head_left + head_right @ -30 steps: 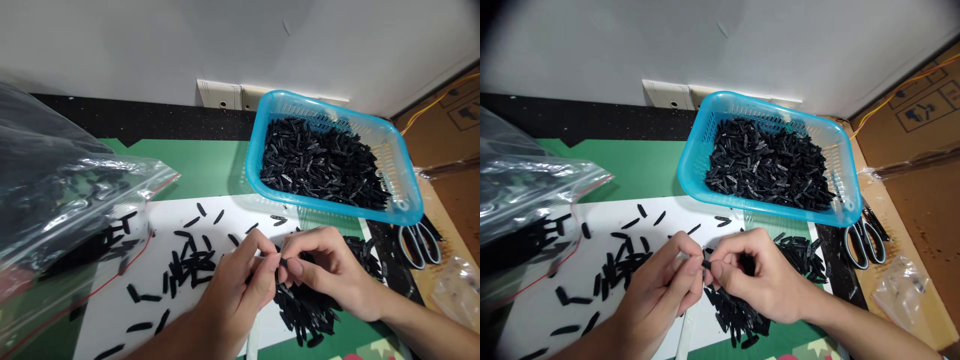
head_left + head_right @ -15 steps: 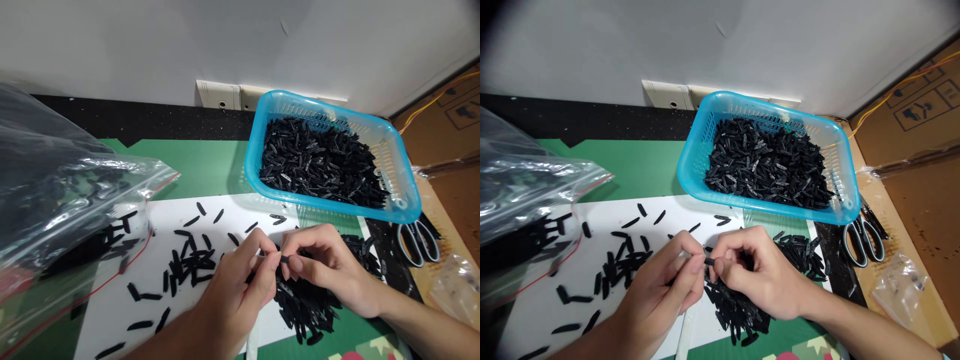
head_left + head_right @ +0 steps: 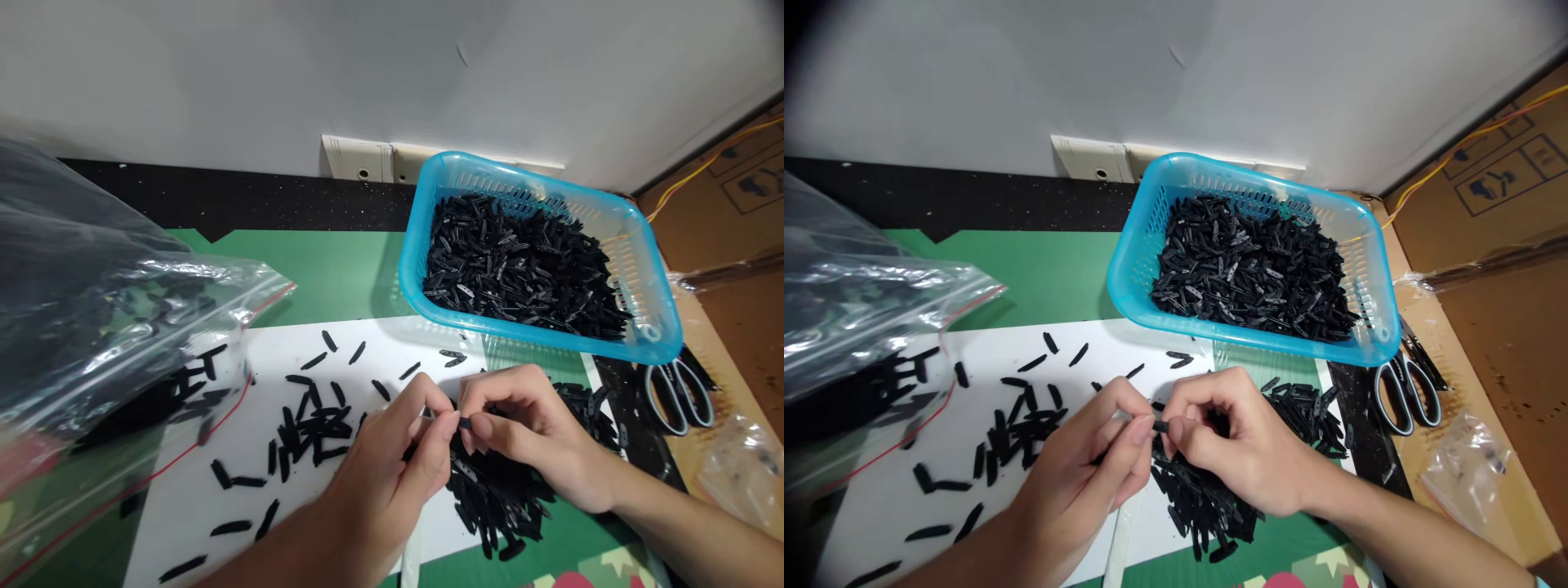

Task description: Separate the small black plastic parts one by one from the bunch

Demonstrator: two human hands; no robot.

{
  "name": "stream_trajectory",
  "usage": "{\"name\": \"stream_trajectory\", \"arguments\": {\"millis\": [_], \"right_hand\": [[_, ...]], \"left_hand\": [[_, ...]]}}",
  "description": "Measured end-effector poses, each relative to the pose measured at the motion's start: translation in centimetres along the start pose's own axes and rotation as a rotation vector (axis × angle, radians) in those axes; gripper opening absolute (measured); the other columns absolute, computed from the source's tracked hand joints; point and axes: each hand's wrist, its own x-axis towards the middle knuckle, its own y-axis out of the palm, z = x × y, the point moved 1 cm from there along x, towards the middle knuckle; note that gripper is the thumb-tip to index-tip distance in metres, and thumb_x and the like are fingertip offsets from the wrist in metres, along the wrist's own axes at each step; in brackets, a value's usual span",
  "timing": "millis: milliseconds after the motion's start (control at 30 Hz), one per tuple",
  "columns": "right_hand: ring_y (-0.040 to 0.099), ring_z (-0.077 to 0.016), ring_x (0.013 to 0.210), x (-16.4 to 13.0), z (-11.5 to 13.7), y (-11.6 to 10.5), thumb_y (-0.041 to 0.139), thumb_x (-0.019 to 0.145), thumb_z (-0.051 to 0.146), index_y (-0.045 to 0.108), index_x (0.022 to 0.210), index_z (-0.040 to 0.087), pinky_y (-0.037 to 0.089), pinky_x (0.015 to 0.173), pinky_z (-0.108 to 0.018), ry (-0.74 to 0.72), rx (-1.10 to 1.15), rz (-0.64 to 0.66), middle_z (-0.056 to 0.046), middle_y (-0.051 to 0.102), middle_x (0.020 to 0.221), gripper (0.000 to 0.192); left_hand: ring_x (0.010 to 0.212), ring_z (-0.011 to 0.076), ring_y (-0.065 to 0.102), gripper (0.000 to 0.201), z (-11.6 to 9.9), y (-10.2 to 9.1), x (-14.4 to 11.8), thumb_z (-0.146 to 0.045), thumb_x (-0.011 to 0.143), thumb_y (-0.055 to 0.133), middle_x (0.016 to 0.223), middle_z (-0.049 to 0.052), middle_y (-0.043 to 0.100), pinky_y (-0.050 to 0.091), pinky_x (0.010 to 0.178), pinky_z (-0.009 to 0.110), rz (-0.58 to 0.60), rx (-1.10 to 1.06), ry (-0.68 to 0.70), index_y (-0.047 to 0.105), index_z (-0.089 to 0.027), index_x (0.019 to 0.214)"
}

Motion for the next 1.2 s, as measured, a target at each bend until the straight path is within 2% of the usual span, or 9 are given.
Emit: {"name": "stream_trajectory", "arguments": {"millis": [267, 400, 600, 700, 833, 1033, 1200], "right_hand": [[0.046, -0.0133, 0.065, 0.4, 0.4, -0.6, 0.065, 0.094, 0.020, 0.073, 0.079, 0.016, 0.034, 0.061, -0.028, -0.023, -0.001, 0.039, 0.003, 0.058, 0.068, 0.017], [0.047, -0.0142, 0.067, 0.7, 0.6, -0.7, 0.065, 0.092, 0.020, 0.073, 0.077, 0.017, 0.034, 0.061, -0.029, -0.008, 0.004, 0.063, 0.001, 0.059, 0.070, 0.018], [0.053, -0.0156, 0.069, 0.8, 0.5, -0.8, 0.070, 0.090, 0.018, 0.077, 0.076, 0.017, 0.039, 0.062, -0.030, -0.005, 0.045, 0.076, -0.002, 0.065, 0.073, 0.016], [0.051, -0.0140, 0.065, 0.8, 0.4, -0.8, 0.071, 0.090, 0.014, 0.081, 0.076, 0.016, 0.037, 0.059, -0.029, -0.047, 0.060, 0.071, 0.000, 0.064, 0.070, 0.018], [0.050, -0.0122, 0.061, 1.0, 0.2, -0.8, 0.071, 0.089, 0.010, 0.084, 0.074, 0.015, 0.035, 0.055, -0.028, -0.104, 0.058, 0.068, 0.001, 0.063, 0.066, 0.020], [0.054, -0.0123, 0.060, 1.2, 0.3, -0.6, 0.073, 0.089, 0.012, 0.080, 0.067, 0.015, 0.038, 0.056, -0.027, -0.086, 0.061, 0.058, -0.001, 0.068, 0.065, 0.023], [0.056, -0.0139, 0.062, 1.1, 0.6, -0.5, 0.065, 0.095, 0.019, 0.077, 0.067, 0.016, 0.044, 0.061, -0.028, -0.046, 0.066, 0.051, -0.003, 0.071, 0.067, 0.031]], "left_hand": [[0.050, 0.0081, 0.027, 0.029, 0.1, -0.3, -0.2, -0.043, 0.123, 0.044, 0.060, -0.012, 0.040, 0.020, 0.047, 0.023, 0.010, -0.053, -0.060, 0.051, -0.026, 0.100], [0.049, 0.0079, 0.028, 0.030, -0.5, -0.3, 0.1, -0.044, 0.122, 0.046, 0.059, -0.010, 0.043, 0.018, 0.046, 0.023, -0.022, -0.024, -0.088, 0.054, -0.024, 0.100], [0.048, 0.0089, 0.029, 0.032, -1.0, -0.2, 0.5, -0.045, 0.122, 0.043, 0.058, -0.010, 0.043, 0.019, 0.045, 0.022, 0.005, -0.009, -0.073, 0.052, -0.025, 0.099], [0.049, 0.0093, 0.031, 0.030, -0.9, -0.3, 0.5, -0.043, 0.123, 0.041, 0.059, -0.011, 0.046, 0.025, 0.048, 0.023, 0.027, 0.011, -0.053, 0.049, -0.026, 0.100], [0.051, 0.0099, 0.033, 0.030, -0.6, -0.3, 0.3, -0.045, 0.123, 0.040, 0.060, -0.012, 0.042, 0.032, 0.055, 0.026, 0.046, -0.005, -0.040, 0.045, -0.027, 0.100], [0.049, 0.0099, 0.030, 0.029, -0.4, -0.2, 0.2, -0.041, 0.124, 0.040, 0.060, -0.012, 0.039, 0.031, 0.054, 0.028, 0.058, -0.017, 0.013, 0.046, -0.027, 0.099], [0.050, 0.0102, 0.032, 0.028, -0.1, -0.1, 0.1, -0.040, 0.124, 0.040, 0.059, -0.012, 0.038, 0.028, 0.053, 0.027, 0.051, -0.046, 0.004, 0.047, -0.027, 0.100]]}}
